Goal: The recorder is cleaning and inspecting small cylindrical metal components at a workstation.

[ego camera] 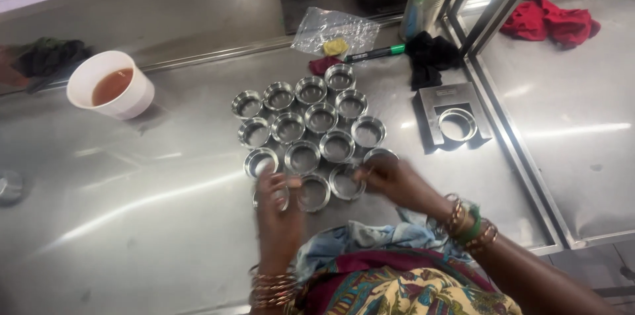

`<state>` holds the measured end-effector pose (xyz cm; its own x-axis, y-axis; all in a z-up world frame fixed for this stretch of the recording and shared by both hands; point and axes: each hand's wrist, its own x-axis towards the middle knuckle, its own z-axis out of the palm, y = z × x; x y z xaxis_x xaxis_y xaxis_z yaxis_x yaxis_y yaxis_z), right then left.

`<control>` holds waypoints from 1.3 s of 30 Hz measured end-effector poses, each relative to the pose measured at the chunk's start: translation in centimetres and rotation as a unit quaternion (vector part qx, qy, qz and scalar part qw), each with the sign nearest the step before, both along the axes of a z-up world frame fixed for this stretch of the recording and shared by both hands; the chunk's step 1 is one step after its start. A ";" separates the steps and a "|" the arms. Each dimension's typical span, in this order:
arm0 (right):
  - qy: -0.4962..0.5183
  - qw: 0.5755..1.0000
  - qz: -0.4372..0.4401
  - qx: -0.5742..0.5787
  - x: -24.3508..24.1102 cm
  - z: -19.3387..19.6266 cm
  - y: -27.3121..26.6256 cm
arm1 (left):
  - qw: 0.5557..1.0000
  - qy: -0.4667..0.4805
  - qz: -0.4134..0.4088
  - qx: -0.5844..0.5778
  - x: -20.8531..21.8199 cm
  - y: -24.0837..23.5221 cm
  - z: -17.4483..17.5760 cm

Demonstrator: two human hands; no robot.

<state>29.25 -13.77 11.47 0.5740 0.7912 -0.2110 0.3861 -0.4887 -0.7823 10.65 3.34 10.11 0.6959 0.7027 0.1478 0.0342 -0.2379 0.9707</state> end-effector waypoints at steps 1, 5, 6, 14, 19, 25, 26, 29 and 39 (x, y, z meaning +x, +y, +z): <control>-0.001 1.000 -0.004 -0.002 2.1 -1.0 -0.4 | 1.000 -0.001 -0.004 -0.002 -0.8 1.5 -1.0; -0.150 0.968 -0.178 -0.090 9.3 -5.7 -1.9 | 0.988 -0.005 0.075 -0.138 -4.0 5.8 -2.6; -0.213 0.958 -0.167 -0.096 10.9 -7.0 -2.2 | 0.983 0.017 0.103 -0.153 -4.7 6.4 -2.3; -0.430 0.897 -0.107 0.007 23.4 -8.6 10.6 | 0.969 0.030 0.133 -0.207 -6.2 6.3 -3.6; -0.482 0.851 -0.027 -0.209 32.1 -14.2 16.6 | 0.986 0.070 0.103 -0.114 -5.1 5.1 -1.1; -0.478 0.870 -0.082 -0.090 24.4 -5.3 12.2 | 0.985 0.072 0.118 -0.103 -5.2 3.5 -0.9; -0.403 0.909 -0.107 0.015 21.5 -2.5 11.1 | 0.986 0.097 0.114 -0.078 -4.7 3.1 -0.5; -0.225 0.962 -0.030 0.155 15.8 -3.0 7.0 | 0.995 0.078 0.063 -0.007 -2.5 1.1 2.0; 0.165 0.971 0.080 0.151 -5.9 -0.5 0.0 | 0.978 0.104 -0.181 -0.008 -0.7 -3.5 -5.1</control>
<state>23.36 -13.75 10.97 0.3798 0.9188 -0.1075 0.1411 -0.1724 -0.9749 9.95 -0.18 4.98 0.9132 0.4062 -0.0325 0.1481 -0.2566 0.9551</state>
